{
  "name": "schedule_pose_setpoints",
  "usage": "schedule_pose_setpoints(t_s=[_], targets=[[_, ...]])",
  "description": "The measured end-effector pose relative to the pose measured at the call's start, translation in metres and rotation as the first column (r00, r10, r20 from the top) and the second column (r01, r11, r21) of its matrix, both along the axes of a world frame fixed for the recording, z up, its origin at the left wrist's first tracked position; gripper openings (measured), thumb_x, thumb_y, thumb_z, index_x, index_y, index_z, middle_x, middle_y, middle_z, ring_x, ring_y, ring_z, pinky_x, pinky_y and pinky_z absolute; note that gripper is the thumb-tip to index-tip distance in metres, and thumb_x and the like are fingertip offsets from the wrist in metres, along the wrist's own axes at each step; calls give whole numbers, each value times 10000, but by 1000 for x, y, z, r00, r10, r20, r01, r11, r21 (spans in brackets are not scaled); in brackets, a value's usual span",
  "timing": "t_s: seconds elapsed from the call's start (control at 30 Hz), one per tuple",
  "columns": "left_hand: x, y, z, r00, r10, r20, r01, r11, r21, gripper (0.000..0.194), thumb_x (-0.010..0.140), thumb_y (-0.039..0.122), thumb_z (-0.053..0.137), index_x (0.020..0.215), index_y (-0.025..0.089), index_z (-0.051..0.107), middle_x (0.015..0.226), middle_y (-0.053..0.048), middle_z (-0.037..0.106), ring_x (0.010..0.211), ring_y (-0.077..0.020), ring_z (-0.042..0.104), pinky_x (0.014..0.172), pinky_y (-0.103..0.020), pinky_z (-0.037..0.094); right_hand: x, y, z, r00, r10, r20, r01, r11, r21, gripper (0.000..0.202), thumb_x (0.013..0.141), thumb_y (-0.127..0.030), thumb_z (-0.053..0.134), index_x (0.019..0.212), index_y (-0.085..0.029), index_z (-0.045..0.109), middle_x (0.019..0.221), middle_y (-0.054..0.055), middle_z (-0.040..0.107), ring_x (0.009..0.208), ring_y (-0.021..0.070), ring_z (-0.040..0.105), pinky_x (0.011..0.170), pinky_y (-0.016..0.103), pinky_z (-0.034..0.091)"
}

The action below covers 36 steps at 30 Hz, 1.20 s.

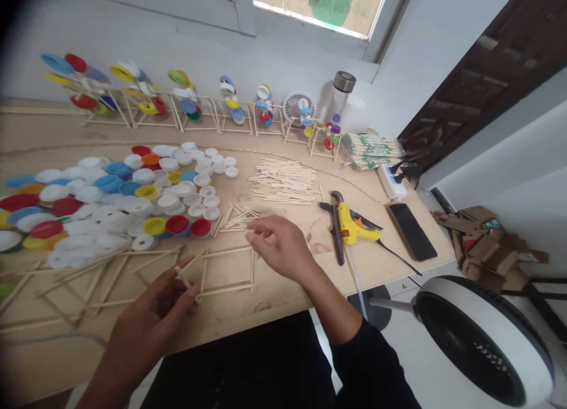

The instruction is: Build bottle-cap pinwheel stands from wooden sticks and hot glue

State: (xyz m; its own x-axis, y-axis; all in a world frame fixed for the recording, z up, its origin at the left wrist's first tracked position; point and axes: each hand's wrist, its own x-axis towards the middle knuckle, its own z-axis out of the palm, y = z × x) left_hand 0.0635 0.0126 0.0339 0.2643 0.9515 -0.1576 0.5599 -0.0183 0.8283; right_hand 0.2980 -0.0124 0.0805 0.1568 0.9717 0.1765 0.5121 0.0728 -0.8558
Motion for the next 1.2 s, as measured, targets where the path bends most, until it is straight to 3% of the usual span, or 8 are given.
schedule_pose_setpoints(t_s=[0.1,0.2,0.3,0.5,0.63,0.93,1.2], targets=[[0,0,1,1000,6,11,-5,1000,-6,573,739,568,571,1195,221,574,683,33,634,562,-140,616,604,-255,518,-1,34,4,956,272,113,-248,951,-186,94,847,-185,627,887,-164,709,882,29,702,746,127,631,695,242,470],[0,1,3,1000,6,14,-5,1000,-14,582,730,572,578,1195,222,571,678,34,626,558,-145,623,594,-258,519,-4,62,10,842,518,152,-451,830,-328,88,821,-146,656,864,-183,724,842,-2,710,738,118,636,663,218,441],[-1,0,2,1000,10,0,-10,1000,-16,590,736,579,576,1208,226,567,681,32,632,562,-147,623,606,-263,523,-7,81,17,762,631,149,-526,736,-426,85,815,-154,662,855,-184,731,822,-7,712,744,124,642,641,211,426],[-4,-2,-6,999,38,7,-38,999,-5,611,746,601,576,1254,262,556,715,31,644,592,-153,632,641,-273,535,-20,89,13,650,687,324,-475,701,-532,97,804,-136,647,814,-198,720,825,-14,721,738,129,634,562,213,366],[-5,-2,-7,1000,30,-7,-30,1000,-2,614,751,595,580,1269,267,553,714,33,648,594,-153,639,637,-267,530,-31,88,4,586,683,436,-425,717,-552,74,792,-180,650,762,-227,697,802,-25,717,733,144,627,513,228,311],[-5,-2,-7,1000,24,-17,-24,1000,-3,614,749,580,578,1272,259,548,728,29,652,600,-155,640,648,-270,529,-32,84,2,584,662,469,-425,742,-518,75,813,-185,614,792,-216,678,826,-11,719,754,154,632,516,242,306],[-4,-1,-5,999,30,-20,-30,1000,0,604,738,597,575,1236,257,567,708,32,639,579,-152,630,623,-264,521,-37,82,5,567,645,513,-353,752,-556,107,825,-177,598,797,-234,683,890,6,731,823,192,652,515,247,320]])
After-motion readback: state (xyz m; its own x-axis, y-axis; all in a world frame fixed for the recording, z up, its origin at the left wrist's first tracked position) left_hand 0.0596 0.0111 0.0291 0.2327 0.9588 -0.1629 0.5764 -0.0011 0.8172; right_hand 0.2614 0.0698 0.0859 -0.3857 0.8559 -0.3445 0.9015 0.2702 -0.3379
